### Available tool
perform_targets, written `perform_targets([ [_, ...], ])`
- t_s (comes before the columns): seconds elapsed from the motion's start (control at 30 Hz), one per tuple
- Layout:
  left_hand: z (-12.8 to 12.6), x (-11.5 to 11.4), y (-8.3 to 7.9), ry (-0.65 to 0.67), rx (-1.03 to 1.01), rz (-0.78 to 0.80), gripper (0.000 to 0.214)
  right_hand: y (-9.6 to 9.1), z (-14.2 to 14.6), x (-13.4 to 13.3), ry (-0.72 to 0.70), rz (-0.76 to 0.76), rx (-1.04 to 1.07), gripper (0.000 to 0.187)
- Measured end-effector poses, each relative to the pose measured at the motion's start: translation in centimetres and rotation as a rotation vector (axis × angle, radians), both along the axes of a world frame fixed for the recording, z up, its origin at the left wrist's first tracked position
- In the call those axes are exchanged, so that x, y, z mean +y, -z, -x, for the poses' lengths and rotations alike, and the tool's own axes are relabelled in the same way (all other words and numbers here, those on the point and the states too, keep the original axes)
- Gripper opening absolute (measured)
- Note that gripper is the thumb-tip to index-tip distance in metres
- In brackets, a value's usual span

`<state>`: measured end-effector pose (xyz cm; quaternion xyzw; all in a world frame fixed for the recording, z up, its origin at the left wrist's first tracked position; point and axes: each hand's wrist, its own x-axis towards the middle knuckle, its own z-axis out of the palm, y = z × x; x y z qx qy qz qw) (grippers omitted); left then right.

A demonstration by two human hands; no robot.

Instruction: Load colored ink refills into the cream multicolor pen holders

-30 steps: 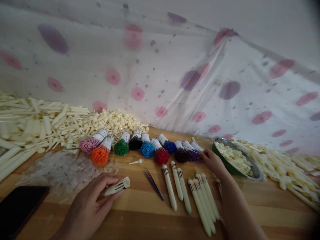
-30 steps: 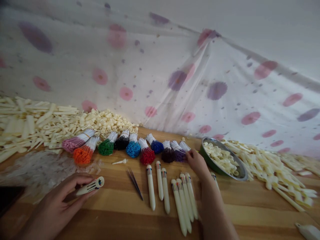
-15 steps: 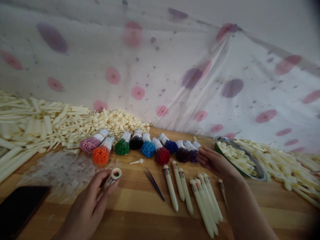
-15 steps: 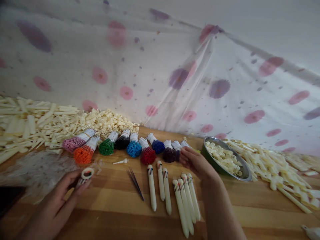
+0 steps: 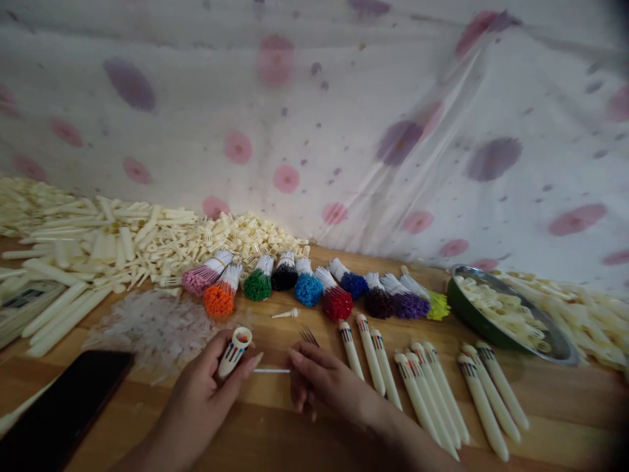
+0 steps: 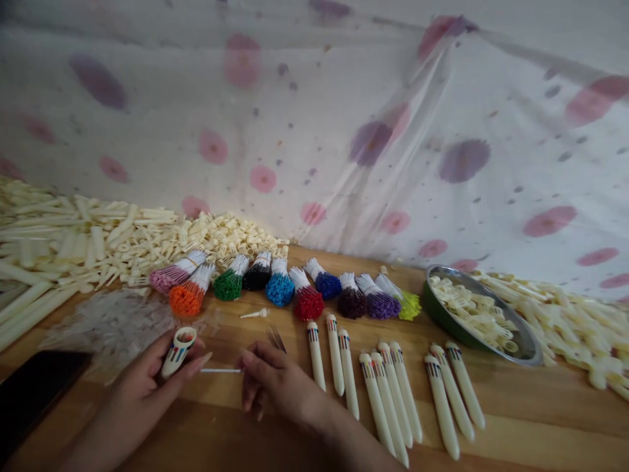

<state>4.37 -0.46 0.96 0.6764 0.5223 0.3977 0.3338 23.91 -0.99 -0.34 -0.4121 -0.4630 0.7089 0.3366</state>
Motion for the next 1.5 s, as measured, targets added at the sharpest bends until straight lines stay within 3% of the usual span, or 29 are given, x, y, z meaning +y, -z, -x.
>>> perform_targets([
  [0.13, 0.4, 0.2, 0.3, -0.031, 0.057, -0.046, 0.016, 0.0, 0.2, 0.2, 0.052, 0.029, 0.071, 0.059],
  [0.37, 0.5, 0.2, 0.5, -0.048, 0.111, -0.077, 0.014, -0.1, 0.8, 0.1, 0.147, -0.009, -0.019, 0.045],
  [0.57, 0.8, 0.8, 0.2, -0.107, 0.023, -0.031, 0.019, -0.3, -0.2, 0.2, 0.285, -0.249, -0.199, 0.036],
  [0.67, 1.0, 1.0, 0.1, -0.137, 0.006, -0.044, 0.019, -0.6, -0.7, 0.0, 0.256, -0.433, -0.343, 0.022],
  [0.73, 1.0, 1.2, 0.2, -0.155, -0.012, -0.054, 0.018, -0.7, -0.9, -0.1, 0.212, -0.491, -0.379, 0.022],
  [1.1, 0.9, 1.4, 0.3, -0.165, -0.085, 0.010, 0.022, -0.5, 0.2, 0.0, 0.295, -0.295, -0.150, 0.031],
  [1.27, 0.7, 1.6, -0.2, -0.188, -0.103, 0.048, 0.026, -0.8, 0.5, -0.2, 0.369, -0.285, -0.110, 0.035],
  [1.5, 1.0, 1.2, 0.4, -0.188, -0.084, -0.068, 0.020, -0.6, 0.3, 0.5, 0.339, -0.089, 0.102, 0.037],
])
